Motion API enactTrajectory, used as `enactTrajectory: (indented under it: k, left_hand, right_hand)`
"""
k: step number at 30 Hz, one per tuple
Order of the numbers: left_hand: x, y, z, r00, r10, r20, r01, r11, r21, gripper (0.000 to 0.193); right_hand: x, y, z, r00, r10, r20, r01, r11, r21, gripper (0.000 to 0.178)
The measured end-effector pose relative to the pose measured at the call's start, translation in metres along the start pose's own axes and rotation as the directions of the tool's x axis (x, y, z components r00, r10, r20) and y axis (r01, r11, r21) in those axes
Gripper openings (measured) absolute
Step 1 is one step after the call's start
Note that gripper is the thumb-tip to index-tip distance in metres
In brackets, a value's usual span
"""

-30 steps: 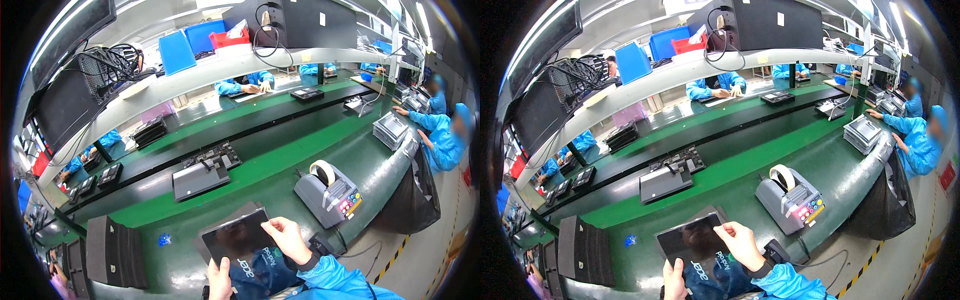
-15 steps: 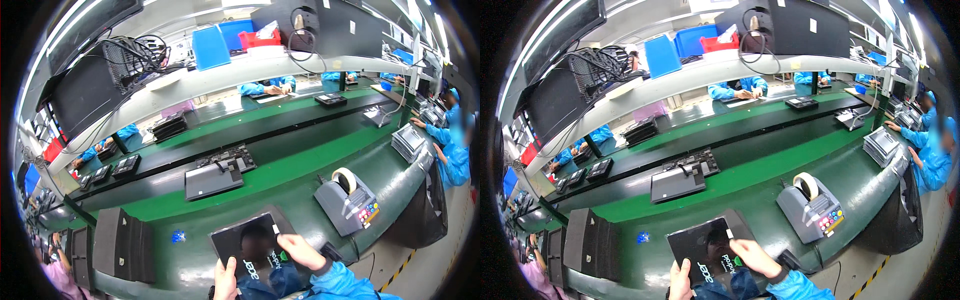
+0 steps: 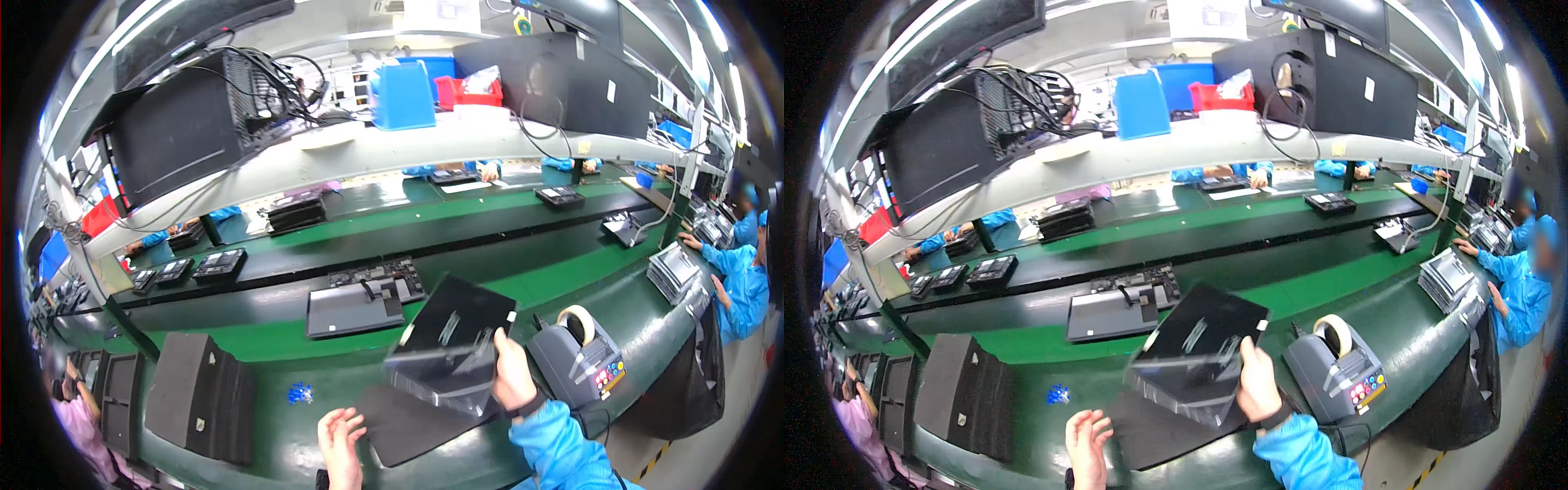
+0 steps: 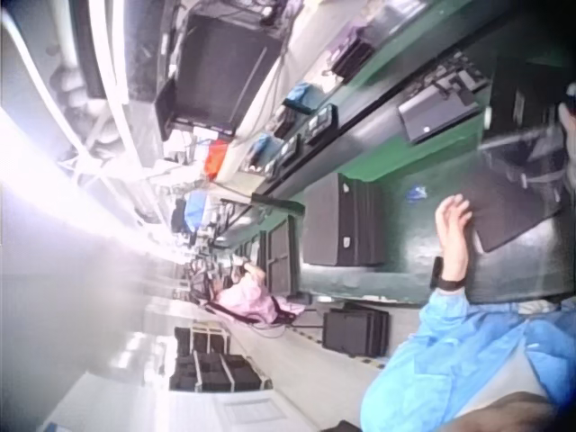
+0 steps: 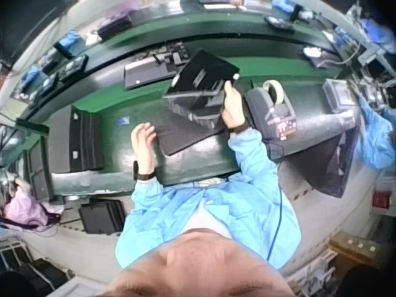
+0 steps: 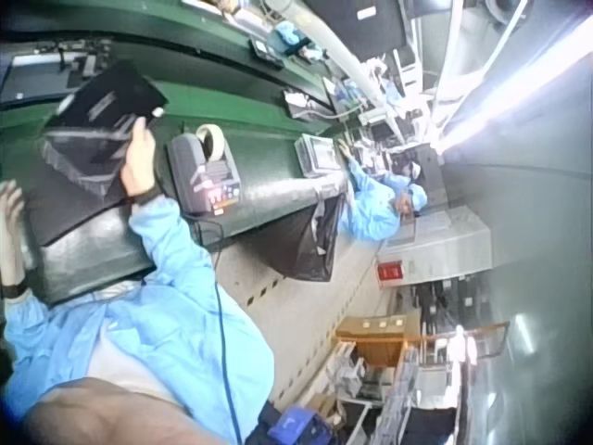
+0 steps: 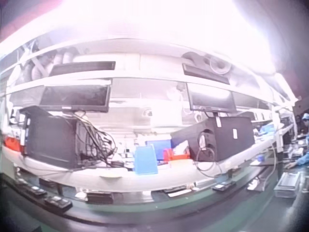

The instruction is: The recorder is assembling tablet computers on a factory production line, placing screens and internal components into frames.

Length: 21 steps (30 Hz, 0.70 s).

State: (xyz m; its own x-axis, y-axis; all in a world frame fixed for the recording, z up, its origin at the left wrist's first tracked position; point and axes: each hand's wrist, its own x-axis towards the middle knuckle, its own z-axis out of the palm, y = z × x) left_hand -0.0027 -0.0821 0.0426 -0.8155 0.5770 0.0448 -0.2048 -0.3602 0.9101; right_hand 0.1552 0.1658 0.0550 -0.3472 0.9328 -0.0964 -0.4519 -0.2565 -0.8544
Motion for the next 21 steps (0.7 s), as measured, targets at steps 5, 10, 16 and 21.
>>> enactTrajectory:
  k: [5,10,16,21]
  left_hand:
    - [-0.019,-0.015,-0.039,0.999,-0.054,0.005,0.054,0.996,0.068,0.024]
    - [-0.054,-0.035,-0.073,0.991,-0.105,-0.085,0.111,0.991,0.074,0.024]
    - [-0.043,-0.045,-0.074,0.99,-0.116,-0.075,0.125,0.984,0.125,0.019]
    - [-0.037,-0.033,-0.071,0.993,-0.1,-0.062,0.107,0.986,0.126,0.017]
  right_hand:
    - [0.144,0.022,-0.019,0.939,-0.078,-0.336,0.17,0.952,0.254,0.032]
    - [0.247,0.051,-0.056,0.868,0.014,-0.496,0.156,0.941,0.3,0.035]
    - [0.286,0.035,-0.137,0.992,-0.124,-0.004,0.053,0.451,-0.891,0.029]
    - [0.257,0.006,-0.088,0.938,-0.308,-0.16,-0.095,0.214,-0.972,0.035]
